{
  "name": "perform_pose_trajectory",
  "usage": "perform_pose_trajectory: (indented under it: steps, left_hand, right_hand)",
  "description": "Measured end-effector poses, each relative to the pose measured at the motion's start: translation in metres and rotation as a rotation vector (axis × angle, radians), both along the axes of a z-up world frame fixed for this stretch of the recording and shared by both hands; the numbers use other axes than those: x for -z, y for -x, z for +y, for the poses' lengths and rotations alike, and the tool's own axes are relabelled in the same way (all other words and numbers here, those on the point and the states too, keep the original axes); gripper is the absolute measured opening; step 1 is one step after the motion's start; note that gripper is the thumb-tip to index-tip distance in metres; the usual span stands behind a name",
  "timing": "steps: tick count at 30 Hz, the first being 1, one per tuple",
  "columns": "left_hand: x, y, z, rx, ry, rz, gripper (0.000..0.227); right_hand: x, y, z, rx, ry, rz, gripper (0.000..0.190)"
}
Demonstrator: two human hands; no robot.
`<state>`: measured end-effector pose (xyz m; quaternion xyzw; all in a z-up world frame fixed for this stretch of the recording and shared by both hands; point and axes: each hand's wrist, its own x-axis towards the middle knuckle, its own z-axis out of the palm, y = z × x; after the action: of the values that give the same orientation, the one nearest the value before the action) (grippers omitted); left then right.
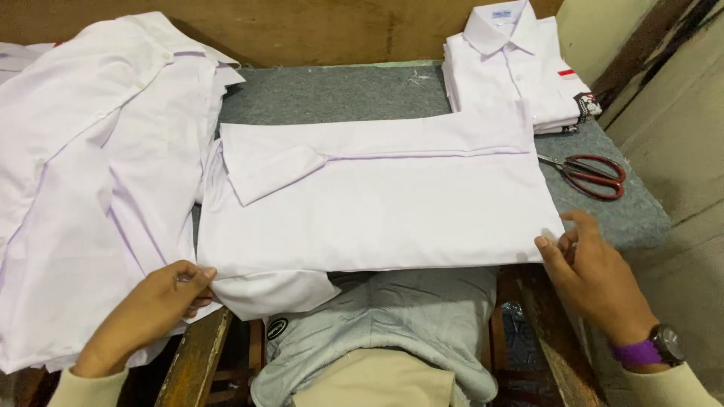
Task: Inspecting white school shirts for loose threads, trimming them with scissors, and folding the shirts for packaging.
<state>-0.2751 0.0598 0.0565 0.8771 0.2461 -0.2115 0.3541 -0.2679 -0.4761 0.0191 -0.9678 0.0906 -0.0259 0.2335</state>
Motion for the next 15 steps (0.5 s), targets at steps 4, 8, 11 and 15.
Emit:
perform_pose_trajectory:
  steps: [4,8,11,15]
  left_hand:
    - [0.014,0.022,-0.016,-0.169,0.123,-0.088,0.051]
    - [0.035,0.034,-0.019,-0.273,0.250,-0.277,0.058]
    - [0.033,0.040,-0.015,-0.228,0.274,-0.295,0.067]
    - [0.026,0.047,-0.013,0.156,0.076,-0.135,0.072]
  right_hand:
    - [-0.012,0.020,0.015,0.235,-0.142,0.160,0.066]
    - [-0.023,0.026,0.031,0.315,-0.291,0.188,0.068]
    - [-0.013,0.025,0.025,0.390,-0.376,0.195,0.072]
    - [0.042,0.024,-0.017,0.183,-0.775,-0.113,0.033]
